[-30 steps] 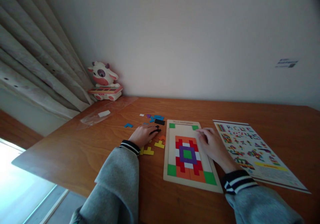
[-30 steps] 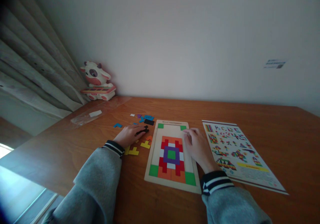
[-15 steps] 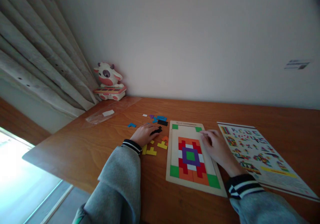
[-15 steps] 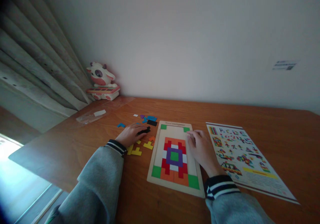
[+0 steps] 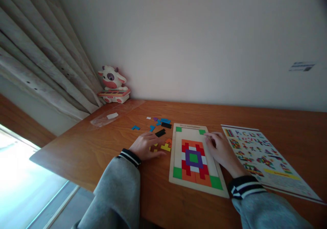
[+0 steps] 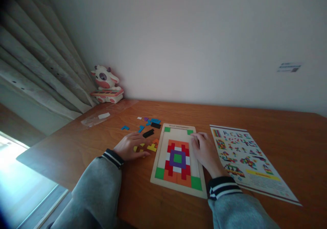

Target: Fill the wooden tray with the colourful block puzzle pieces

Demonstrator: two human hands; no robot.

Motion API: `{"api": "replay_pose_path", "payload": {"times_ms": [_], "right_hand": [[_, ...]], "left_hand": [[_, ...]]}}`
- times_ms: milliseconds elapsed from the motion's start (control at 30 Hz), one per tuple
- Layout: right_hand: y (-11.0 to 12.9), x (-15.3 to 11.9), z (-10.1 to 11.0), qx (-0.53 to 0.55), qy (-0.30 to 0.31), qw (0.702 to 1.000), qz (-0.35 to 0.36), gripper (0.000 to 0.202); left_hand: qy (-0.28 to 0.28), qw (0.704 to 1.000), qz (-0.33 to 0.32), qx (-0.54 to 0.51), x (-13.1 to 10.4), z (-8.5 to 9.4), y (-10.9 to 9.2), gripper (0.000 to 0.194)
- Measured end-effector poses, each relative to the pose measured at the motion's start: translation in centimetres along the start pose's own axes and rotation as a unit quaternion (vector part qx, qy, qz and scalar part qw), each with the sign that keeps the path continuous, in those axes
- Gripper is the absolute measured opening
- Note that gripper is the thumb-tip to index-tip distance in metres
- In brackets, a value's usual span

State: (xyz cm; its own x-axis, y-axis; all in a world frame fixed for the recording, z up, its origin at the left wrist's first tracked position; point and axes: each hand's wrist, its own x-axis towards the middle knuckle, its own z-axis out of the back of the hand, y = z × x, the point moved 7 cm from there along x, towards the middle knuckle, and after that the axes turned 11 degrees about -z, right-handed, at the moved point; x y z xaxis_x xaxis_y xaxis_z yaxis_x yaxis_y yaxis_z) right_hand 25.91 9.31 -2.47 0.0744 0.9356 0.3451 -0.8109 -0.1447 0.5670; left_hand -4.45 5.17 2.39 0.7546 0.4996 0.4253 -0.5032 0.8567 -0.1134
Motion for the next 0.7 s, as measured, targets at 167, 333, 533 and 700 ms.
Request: {"api": "replay_pose_path", "payload": {"times_ms": [167,333,533,700], "right_hand": [[0.2,-0.1,0.1,0.004,0.002,1.0,0.001,0.033],[0.2,-0.2,0.1,0.002,-0.007,1.0,0.007,0.032],[-0.3,-0.1,-0.3,0.0,-0.013,1.0,0.025,0.032],[-0.6,-0.1,-0.4,-0.018,-0.014,0.999,0.031,0.031]], "left_hand": [[-0.003,1.0,0.017,0.002,-2.7,0.3,-1.7,0.039],[-0.014,0.996,0.083,0.026,-5.2,1.2,-1.2,0.035],[-0.006,0.992,0.123,0.03,-6.2,1.1,-0.1,0.041],[-0.051,0.975,0.21,0.056,-7.4,1.7,1.4,0.041]]}}
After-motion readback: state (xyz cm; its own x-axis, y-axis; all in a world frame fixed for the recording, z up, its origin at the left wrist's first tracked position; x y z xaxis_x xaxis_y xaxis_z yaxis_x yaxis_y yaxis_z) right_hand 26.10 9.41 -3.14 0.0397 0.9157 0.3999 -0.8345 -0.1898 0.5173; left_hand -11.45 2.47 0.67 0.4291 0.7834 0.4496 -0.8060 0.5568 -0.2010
